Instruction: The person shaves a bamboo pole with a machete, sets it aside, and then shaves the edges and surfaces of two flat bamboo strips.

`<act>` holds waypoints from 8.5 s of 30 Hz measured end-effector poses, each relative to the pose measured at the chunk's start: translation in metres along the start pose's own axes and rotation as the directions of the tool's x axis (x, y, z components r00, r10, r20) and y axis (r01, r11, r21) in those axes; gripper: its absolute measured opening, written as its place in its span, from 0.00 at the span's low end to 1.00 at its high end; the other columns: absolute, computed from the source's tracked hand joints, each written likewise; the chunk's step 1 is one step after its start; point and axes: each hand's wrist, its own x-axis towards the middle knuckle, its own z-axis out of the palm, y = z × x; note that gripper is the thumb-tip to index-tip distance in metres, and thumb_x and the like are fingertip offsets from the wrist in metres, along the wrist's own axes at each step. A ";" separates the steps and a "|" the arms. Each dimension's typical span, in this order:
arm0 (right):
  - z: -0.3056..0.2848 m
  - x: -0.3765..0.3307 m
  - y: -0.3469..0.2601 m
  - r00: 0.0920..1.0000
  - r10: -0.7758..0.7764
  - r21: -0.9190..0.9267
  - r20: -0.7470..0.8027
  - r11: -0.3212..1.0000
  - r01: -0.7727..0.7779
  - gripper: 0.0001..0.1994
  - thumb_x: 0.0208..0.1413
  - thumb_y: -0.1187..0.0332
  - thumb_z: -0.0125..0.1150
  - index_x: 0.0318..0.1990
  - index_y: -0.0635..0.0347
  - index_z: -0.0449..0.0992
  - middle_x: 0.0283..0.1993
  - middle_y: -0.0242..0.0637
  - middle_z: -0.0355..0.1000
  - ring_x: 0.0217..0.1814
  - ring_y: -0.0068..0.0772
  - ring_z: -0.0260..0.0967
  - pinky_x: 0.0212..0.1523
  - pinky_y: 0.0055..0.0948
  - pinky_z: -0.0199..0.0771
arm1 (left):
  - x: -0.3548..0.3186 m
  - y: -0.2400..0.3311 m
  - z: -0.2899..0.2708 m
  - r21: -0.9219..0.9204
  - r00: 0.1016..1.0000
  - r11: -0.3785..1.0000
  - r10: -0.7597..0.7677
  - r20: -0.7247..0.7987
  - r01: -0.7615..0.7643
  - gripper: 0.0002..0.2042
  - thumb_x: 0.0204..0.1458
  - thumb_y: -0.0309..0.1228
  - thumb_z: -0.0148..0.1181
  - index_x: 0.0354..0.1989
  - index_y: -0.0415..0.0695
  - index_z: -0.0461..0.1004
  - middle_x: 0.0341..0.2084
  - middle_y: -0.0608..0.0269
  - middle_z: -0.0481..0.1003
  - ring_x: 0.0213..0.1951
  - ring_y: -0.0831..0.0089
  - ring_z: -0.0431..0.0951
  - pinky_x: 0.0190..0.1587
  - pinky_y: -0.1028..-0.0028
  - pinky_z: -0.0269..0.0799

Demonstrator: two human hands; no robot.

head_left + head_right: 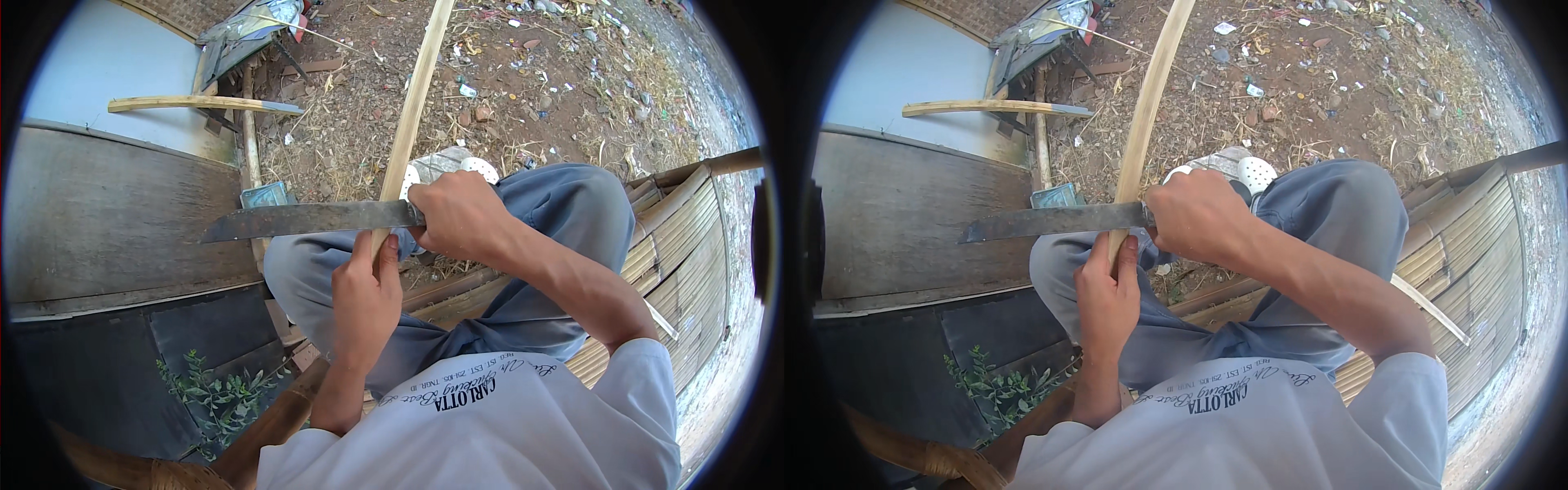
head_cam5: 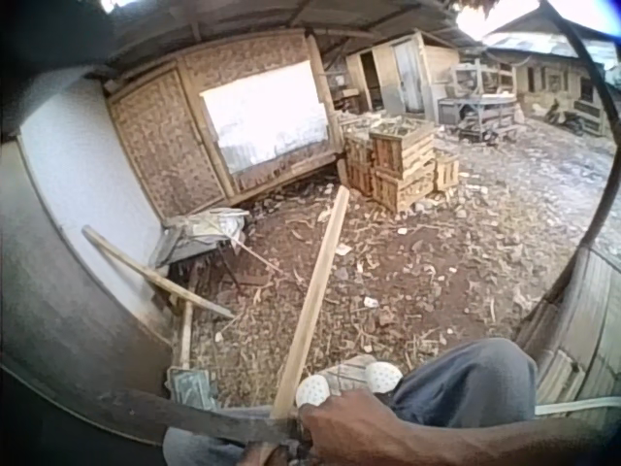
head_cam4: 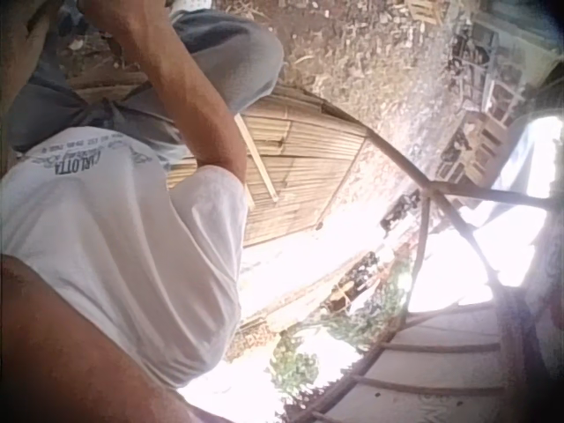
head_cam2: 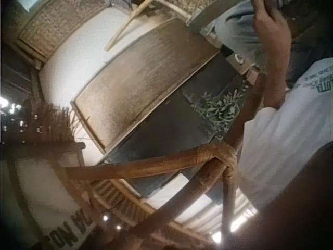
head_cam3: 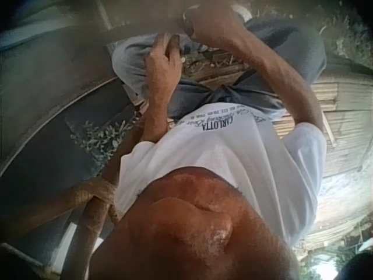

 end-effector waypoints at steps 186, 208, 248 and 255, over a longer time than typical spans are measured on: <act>-0.052 0.038 0.042 0.823 0.520 0.736 -0.227 0.645 -0.205 0.19 0.52 0.55 0.62 0.22 0.62 0.67 0.13 0.28 0.58 0.14 0.20 0.53 0.18 0.26 0.54 | 0.057 -0.033 -0.044 -0.302 0.858 0.876 -0.206 0.470 0.376 0.16 0.61 0.41 0.51 0.26 0.43 0.68 0.15 0.78 0.61 0.18 0.89 0.55 0.19 0.81 0.50; -0.051 0.023 0.027 0.863 0.391 0.519 -0.319 0.834 -0.186 0.15 0.55 0.60 0.58 0.27 0.65 0.76 0.16 0.39 0.66 0.17 0.33 0.62 0.22 0.34 0.62 | 0.060 -0.024 -0.033 -0.219 0.968 0.964 -0.103 0.227 0.154 0.13 0.59 0.34 0.54 0.30 0.35 0.71 0.14 0.70 0.62 0.20 0.83 0.56 0.21 0.75 0.54; -0.038 0.014 0.016 0.969 0.246 0.129 -0.011 0.961 -0.243 0.09 0.46 0.64 0.59 0.28 0.61 0.79 0.24 0.50 0.73 0.29 0.53 0.72 0.36 0.46 0.72 | 0.016 -0.026 -0.008 -0.367 0.950 0.892 -0.176 0.257 0.265 0.15 0.61 0.36 0.50 0.30 0.35 0.68 0.13 0.66 0.63 0.19 0.84 0.57 0.21 0.76 0.55; -0.004 0.010 0.013 0.999 0.047 0.067 -0.023 0.997 -0.046 0.10 0.43 0.62 0.62 0.24 0.59 0.76 0.20 0.48 0.71 0.26 0.52 0.71 0.31 0.44 0.71 | 0.039 -0.005 -0.001 -0.226 0.989 0.971 -0.048 0.142 0.079 0.12 0.61 0.35 0.50 0.37 0.36 0.70 0.13 0.56 0.66 0.15 0.73 0.62 0.21 0.68 0.59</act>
